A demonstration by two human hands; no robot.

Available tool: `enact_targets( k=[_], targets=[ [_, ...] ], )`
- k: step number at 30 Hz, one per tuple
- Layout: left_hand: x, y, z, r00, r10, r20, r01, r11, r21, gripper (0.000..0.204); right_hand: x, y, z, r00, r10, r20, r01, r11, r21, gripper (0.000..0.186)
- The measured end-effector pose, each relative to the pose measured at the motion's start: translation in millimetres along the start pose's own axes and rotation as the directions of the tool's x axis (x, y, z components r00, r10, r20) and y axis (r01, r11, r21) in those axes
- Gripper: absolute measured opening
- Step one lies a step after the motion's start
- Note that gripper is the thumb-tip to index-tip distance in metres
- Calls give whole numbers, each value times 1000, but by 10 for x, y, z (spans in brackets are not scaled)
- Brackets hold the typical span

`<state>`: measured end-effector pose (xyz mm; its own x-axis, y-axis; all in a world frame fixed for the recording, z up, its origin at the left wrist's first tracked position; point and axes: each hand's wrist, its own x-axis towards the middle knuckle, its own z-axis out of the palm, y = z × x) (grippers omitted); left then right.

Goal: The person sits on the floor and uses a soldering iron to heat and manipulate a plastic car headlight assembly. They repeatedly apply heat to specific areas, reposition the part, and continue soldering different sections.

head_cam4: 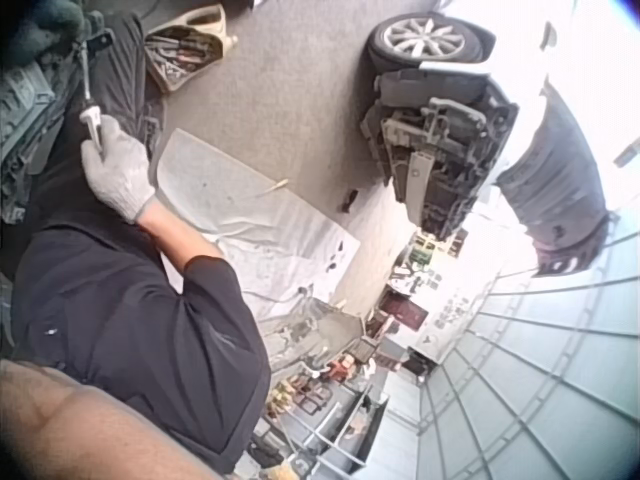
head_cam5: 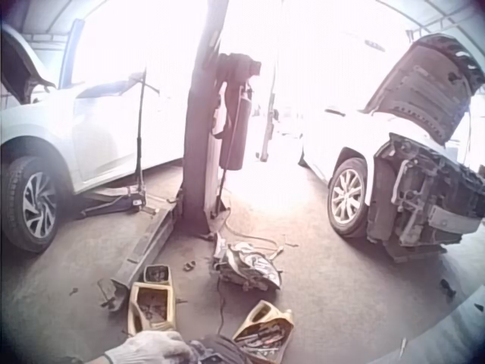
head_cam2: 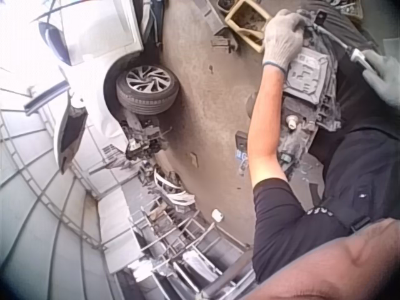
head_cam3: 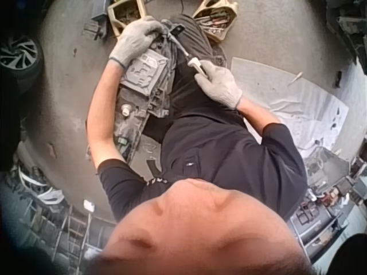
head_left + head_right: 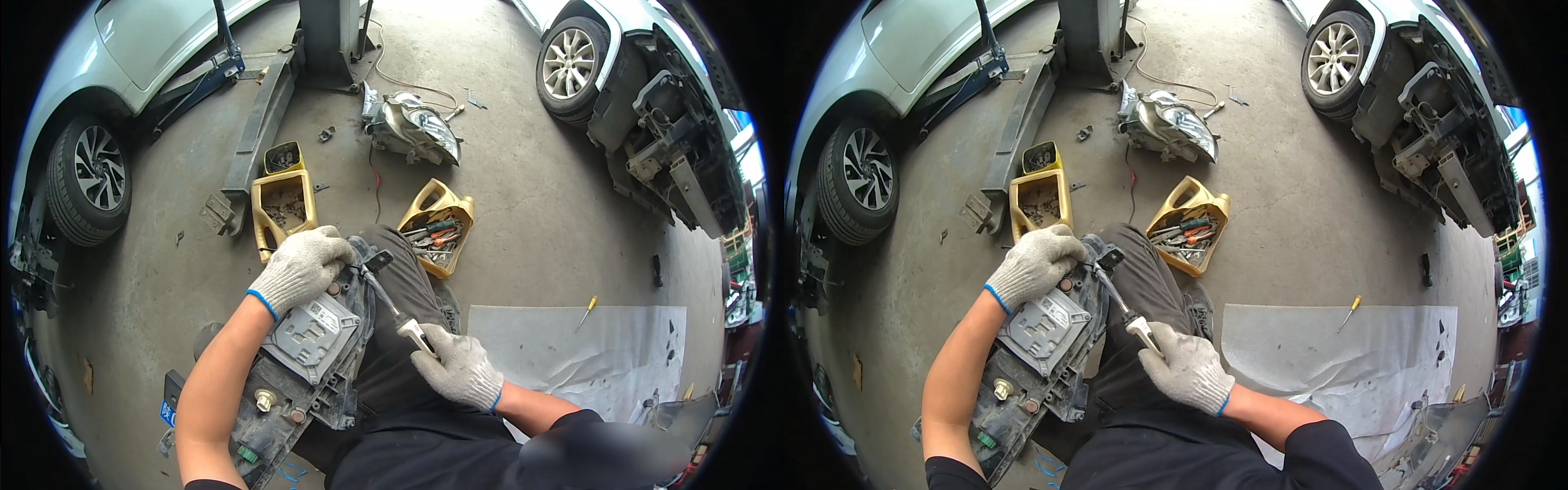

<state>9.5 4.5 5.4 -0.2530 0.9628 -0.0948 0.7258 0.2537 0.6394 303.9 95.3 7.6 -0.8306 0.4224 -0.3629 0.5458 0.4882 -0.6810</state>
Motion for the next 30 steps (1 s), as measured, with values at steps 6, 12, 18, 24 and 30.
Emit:
enact_targets(
  k=[6, 12, 18, 24, 30],
  targets=[
    [3, -54, 19, 999, 52, -8, -51, 996, 69, 12, -45, -7, -1, 998, -51, -40, 46, 992, -122, 45],
    [10, -15, 11, 1000, 5, 3, -5, 998, 69, 14, -68, -25, -33, 997, -60, -49, 53, 990, -128, 45],
    [9, -4, 24, 1000, 7, -11, -6, 997, 73, 16, -51, -16, -46, 996, -79, -51, 73, 992, -106, 43],
    [11, 14, 18, 1000, 12, 1, -12, 994, 107, 17, -35, -53, -81, 998, -49, -27, 47, 995, -86, 43],
    [18, 25, 25, 1000, 26, -3, -25, 986, 168, 14, -47, -61, -74, 999, -44, -31, 41, 995, -88, 43]
  ],
)
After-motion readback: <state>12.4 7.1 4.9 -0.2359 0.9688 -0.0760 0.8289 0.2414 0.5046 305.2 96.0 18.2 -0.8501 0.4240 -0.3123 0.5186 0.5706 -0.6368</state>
